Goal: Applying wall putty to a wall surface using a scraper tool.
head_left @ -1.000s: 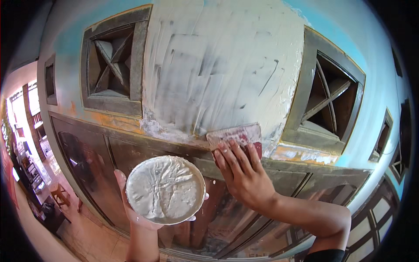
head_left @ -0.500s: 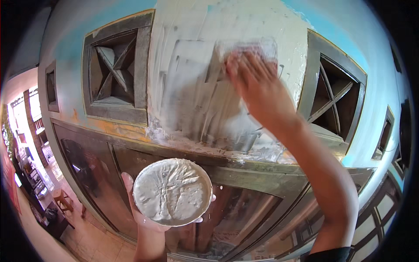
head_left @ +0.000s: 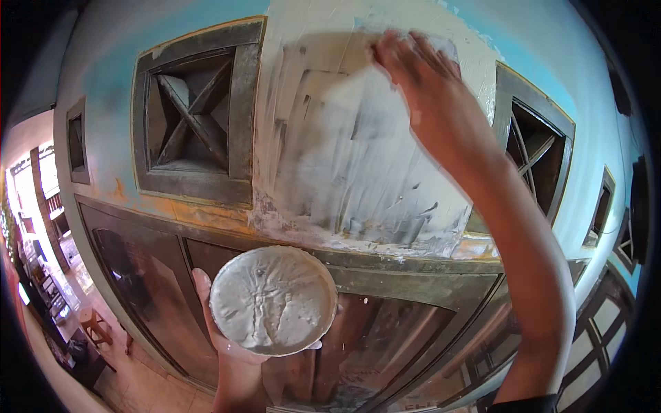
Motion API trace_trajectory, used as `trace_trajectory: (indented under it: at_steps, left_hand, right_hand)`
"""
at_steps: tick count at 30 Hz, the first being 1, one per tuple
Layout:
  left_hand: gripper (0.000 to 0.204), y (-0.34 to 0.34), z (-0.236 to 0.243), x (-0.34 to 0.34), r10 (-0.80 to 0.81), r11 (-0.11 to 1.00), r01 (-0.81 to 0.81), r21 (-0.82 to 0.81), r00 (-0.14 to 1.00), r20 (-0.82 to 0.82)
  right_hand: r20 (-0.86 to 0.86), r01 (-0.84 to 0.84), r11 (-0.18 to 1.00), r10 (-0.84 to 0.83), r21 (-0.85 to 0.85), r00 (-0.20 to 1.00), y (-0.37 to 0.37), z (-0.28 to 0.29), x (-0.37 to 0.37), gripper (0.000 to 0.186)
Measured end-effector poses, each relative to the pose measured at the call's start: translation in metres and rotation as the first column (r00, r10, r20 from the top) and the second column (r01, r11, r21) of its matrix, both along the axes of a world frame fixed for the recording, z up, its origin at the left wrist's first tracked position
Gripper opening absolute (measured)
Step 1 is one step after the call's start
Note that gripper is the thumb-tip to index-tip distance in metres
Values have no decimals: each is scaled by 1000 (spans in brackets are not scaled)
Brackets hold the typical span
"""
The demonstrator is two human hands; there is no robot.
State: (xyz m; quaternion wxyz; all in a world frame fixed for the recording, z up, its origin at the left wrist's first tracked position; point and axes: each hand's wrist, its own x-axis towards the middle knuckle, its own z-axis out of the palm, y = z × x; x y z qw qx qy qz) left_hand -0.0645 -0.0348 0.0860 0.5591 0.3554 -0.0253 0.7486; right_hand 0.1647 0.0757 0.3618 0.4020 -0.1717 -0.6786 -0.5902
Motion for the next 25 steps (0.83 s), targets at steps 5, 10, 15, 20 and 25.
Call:
trace_trajectory:
  at_steps: [5, 10, 15, 20, 25]
  left_hand:
    - [93, 8, -7, -6, -26, 996, 23, 86, 999, 29]
    - [92, 13, -23, -14, -41, 992, 33, 123, 997, 65]
    - [91, 19, -28, -11, -111, 982, 97, 161, 990, 82]
    - [90, 20, -29, -22, -125, 973, 113, 199, 991, 50]
    - [84, 18, -24, -14, -248, 956, 221, 194, 960, 128]
  right_hand:
    - [-128, -39, 998, 45, 46, 991, 49, 28, 7, 55]
    - [-21, 236, 970, -237, -54, 971, 31, -104, -6, 64]
    - [188, 347, 899, -304, -266, 934, -16, -210, 16, 64]
    - [84, 138, 892, -113, -430, 990, -63, -137, 11, 68]
    - [-87, -114, 993, 110, -44, 990, -1, 24, 4, 62]
